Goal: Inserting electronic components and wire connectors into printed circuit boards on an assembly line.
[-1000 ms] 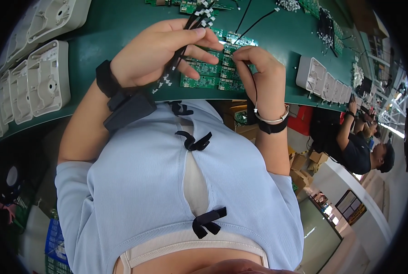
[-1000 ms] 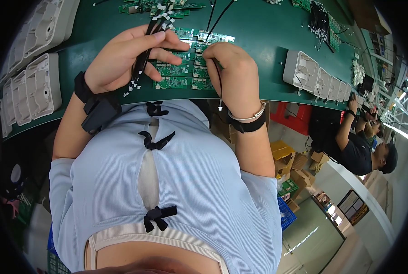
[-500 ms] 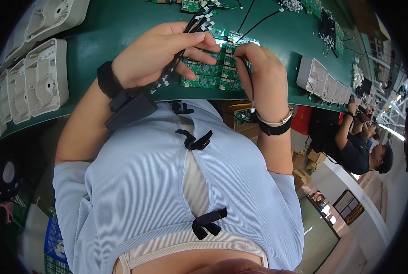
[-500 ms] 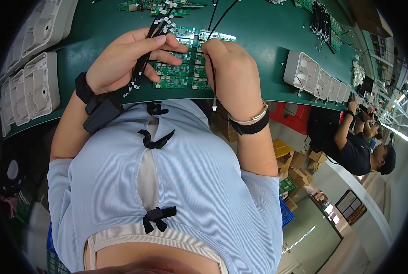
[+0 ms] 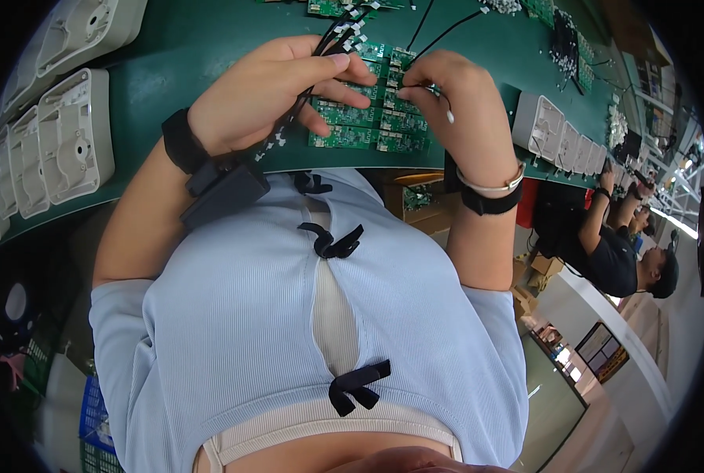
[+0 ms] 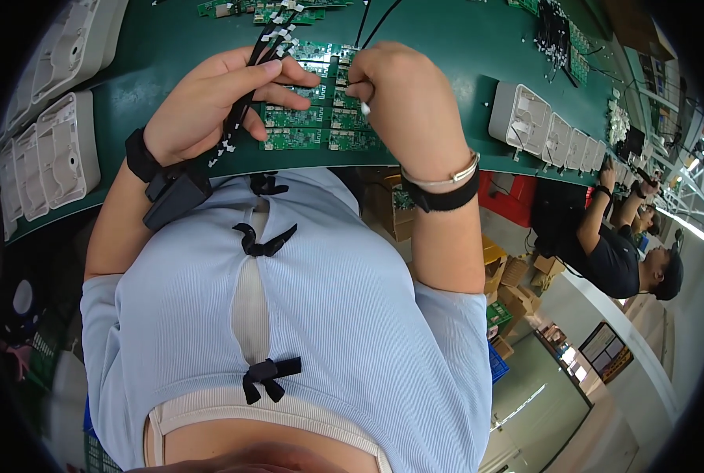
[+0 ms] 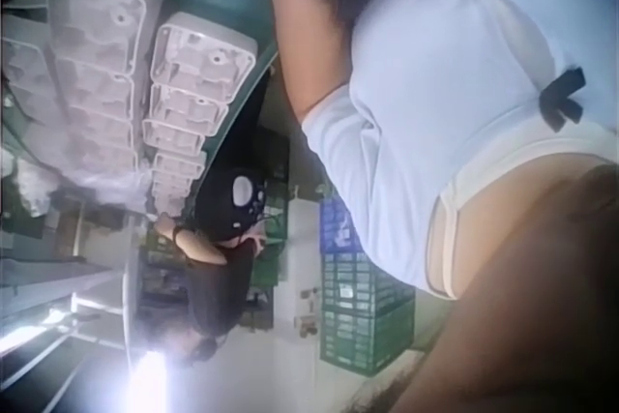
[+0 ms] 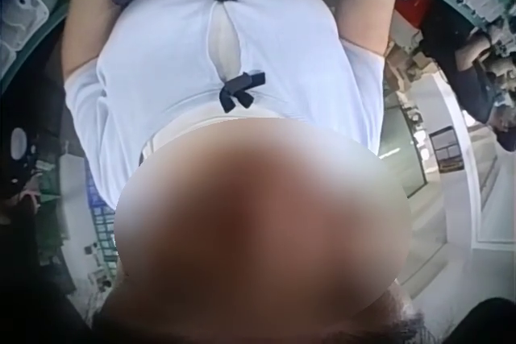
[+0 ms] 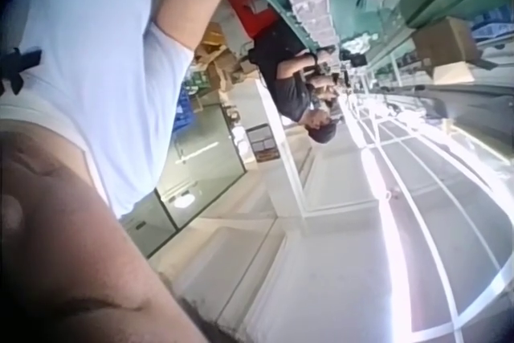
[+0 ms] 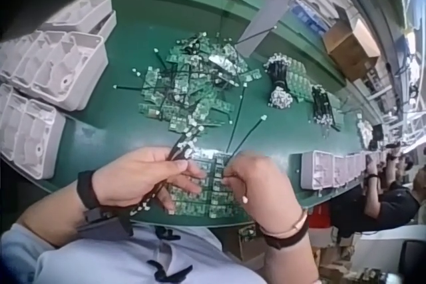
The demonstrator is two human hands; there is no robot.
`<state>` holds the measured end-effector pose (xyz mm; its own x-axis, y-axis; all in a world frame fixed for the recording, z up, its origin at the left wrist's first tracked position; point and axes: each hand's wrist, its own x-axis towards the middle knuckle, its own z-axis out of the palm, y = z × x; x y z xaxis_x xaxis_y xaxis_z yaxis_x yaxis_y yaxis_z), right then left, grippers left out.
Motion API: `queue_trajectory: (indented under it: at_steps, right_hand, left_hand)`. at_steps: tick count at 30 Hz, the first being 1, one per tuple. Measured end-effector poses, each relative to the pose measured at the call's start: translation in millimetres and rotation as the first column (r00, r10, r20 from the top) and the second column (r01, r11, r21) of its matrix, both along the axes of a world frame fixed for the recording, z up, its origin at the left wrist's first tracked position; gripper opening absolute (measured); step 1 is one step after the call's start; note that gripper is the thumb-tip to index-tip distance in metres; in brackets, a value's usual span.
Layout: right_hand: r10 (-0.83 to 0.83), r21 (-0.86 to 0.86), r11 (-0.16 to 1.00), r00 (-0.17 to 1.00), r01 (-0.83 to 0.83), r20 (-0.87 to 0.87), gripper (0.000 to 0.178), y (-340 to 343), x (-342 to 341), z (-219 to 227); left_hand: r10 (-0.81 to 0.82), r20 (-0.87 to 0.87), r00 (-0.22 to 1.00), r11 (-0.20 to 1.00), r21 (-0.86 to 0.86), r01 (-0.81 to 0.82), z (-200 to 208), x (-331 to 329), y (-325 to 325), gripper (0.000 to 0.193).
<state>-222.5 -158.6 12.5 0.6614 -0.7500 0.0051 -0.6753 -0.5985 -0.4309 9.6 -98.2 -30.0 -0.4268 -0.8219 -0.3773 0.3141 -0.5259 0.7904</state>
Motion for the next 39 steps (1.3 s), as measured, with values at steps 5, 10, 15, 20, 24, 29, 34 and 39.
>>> queue_trajectory:
  at_steps: [5, 10, 15, 20, 24, 29, 34, 39]
  right_hand:
    - [0.041, 0.097, 0.995, 0.995, -0.033, -0.088, 0.010, -17, 3, -2]
    - [-0.051, 0.014, 0.998, 0.984, 0.054, -0.170, 0.015, -3, 6, 2]
    - [-0.190, 0.184, 0.952, 0.941, 0.247, -0.281, 0.013, 26, 3, 27]
    - [-0.336, 0.318, 0.925, 0.842, 0.209, 0.422, 0.013, 42, 25, 13]
    - [-0.298, 0.338, 0.930, 0.834, 0.144, 0.465, 0.015, 37, 27, 9]
    - [-0.153, 0.248, 0.967, 0.914, 0.060, 0.375, 0.017, 34, 14, 15]
    - [0.036, -0.195, 0.979, 0.996, -0.051, -0.078, 0.017, 46, 15, 13]
    - [-0.073, -0.293, 0.956, 0.968, 0.000, -0.240, 0.013, 46, -7, 20]
  left_hand:
    - [-0.012, 0.004, 1.000, 0.999, -0.033, 0.012, 0, 0, -1, 0.034]
    - [0.002, 0.009, 1.000, 1.000, -0.024, -0.002, 6, 1, 1, 0.031]
    - [-0.150, -0.121, 0.981, 0.989, -0.028, 0.148, 0, 9, -4, 0.030]
    - [-0.214, -0.121, 0.969, 0.977, -0.027, 0.212, -4, 8, -2, 0.030]
    - [-0.231, -0.100, 0.968, 0.973, -0.033, 0.229, 3, 6, 0, 0.029]
    - [-0.046, -0.077, 0.996, 0.999, -0.028, 0.044, 2, 5, -1, 0.029]
    - [0.062, 0.011, 0.998, 0.992, -0.110, -0.060, -4, 0, 4, 0.029]
    - [0.210, 0.051, 0.976, 0.969, -0.145, -0.201, -3, 1, 3, 0.032]
